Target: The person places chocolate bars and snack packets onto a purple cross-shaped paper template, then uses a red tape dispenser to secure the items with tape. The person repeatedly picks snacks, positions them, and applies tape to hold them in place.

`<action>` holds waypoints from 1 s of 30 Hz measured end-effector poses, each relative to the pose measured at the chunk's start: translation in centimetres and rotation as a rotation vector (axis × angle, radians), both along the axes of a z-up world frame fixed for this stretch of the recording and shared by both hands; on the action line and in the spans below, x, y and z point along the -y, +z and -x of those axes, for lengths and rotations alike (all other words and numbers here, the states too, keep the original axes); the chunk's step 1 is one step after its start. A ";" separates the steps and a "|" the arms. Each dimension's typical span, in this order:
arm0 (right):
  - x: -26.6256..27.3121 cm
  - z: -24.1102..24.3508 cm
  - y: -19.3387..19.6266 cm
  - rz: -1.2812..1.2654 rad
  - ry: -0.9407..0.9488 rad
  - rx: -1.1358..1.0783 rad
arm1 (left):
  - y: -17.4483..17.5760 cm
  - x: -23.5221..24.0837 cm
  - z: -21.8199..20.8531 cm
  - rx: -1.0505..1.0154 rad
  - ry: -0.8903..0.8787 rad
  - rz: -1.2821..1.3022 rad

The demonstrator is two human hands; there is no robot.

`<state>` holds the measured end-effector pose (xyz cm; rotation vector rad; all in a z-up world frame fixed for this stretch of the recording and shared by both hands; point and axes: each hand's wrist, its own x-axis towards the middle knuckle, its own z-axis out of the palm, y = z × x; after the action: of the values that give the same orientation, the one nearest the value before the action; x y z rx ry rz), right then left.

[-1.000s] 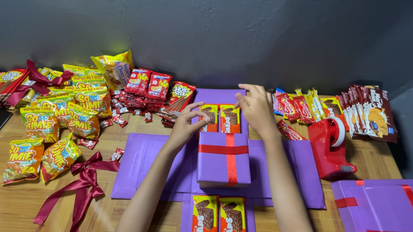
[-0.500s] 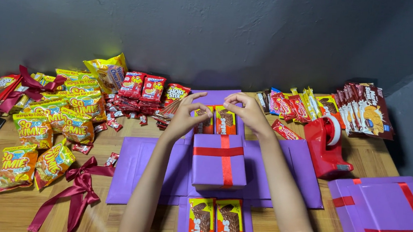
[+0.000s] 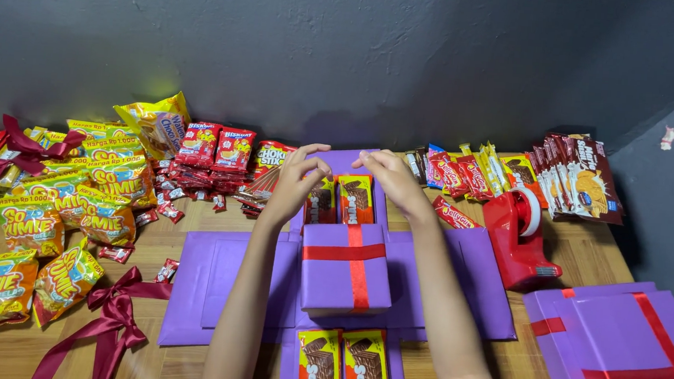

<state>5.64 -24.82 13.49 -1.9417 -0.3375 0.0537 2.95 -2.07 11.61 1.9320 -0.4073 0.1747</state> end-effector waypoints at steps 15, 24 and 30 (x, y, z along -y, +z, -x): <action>-0.5 -0.2 -1.3 -0.048 0.115 0.005 | -1.0 0.0 -0.3 -0.027 0.027 -0.011; -1.6 -2.6 -5.7 -0.070 -0.052 -0.073 | -2.1 0.3 -0.7 -0.154 0.268 -0.242; -1.4 -4.9 -9.6 0.086 -0.159 -0.067 | -6.0 0.4 -2.5 -0.215 0.352 -0.325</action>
<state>10.50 -23.45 3.87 -2.0408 -0.1379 0.0294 5.43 -2.52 5.62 2.3069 0.0558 0.1318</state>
